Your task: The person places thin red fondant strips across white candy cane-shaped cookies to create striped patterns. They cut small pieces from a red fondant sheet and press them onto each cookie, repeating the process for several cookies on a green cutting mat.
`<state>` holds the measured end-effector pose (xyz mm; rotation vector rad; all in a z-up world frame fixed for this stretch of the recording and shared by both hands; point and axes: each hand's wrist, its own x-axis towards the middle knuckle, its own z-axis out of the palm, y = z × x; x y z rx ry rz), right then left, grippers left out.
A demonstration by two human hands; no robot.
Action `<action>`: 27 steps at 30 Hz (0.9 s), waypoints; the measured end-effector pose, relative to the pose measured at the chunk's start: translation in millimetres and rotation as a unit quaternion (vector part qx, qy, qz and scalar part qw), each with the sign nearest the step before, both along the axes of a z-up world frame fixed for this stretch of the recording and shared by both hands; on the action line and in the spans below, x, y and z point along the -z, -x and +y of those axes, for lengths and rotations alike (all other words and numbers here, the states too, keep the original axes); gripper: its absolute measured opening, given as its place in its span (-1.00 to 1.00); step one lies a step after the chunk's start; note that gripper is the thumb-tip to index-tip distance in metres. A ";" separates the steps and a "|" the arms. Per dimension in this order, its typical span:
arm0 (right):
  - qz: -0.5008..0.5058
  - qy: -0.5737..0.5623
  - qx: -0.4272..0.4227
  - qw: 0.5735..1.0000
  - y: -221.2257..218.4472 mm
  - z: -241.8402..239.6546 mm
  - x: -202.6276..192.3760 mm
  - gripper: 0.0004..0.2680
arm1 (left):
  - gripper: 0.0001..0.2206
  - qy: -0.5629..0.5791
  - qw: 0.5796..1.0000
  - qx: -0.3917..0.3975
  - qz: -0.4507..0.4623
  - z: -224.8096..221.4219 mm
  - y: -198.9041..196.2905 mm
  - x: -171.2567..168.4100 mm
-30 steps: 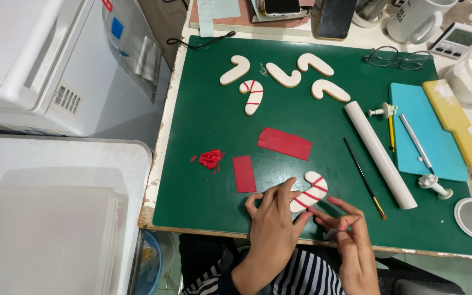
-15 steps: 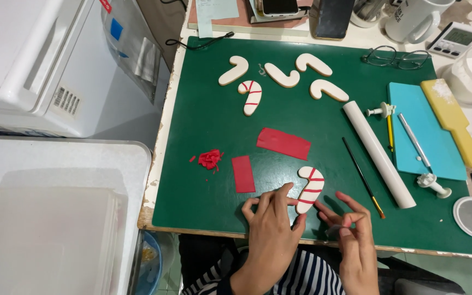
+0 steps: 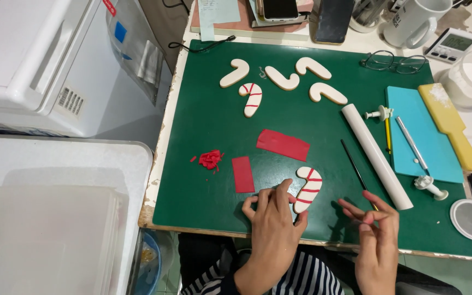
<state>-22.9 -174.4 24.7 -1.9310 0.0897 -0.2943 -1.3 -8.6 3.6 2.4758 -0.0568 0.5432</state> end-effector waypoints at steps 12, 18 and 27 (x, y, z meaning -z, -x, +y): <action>-0.069 -0.027 0.020 0.997 -22.1 -7.0 13.4 -0.93 | -0.52 -0.081 0.992 -0.003 -0.100 47.9 -19.3 -31.2; -0.054 -0.019 0.020 0.998 -22.0 -7.5 17.1 -0.94 | -0.48 -0.074 0.979 -0.162 -0.097 118.3 -58.8 -57.1; -0.045 -0.023 0.026 0.998 -22.1 -8.6 22.6 -0.94 | -0.44 -0.126 0.976 -0.175 -0.038 147.9 -115.9 -32.5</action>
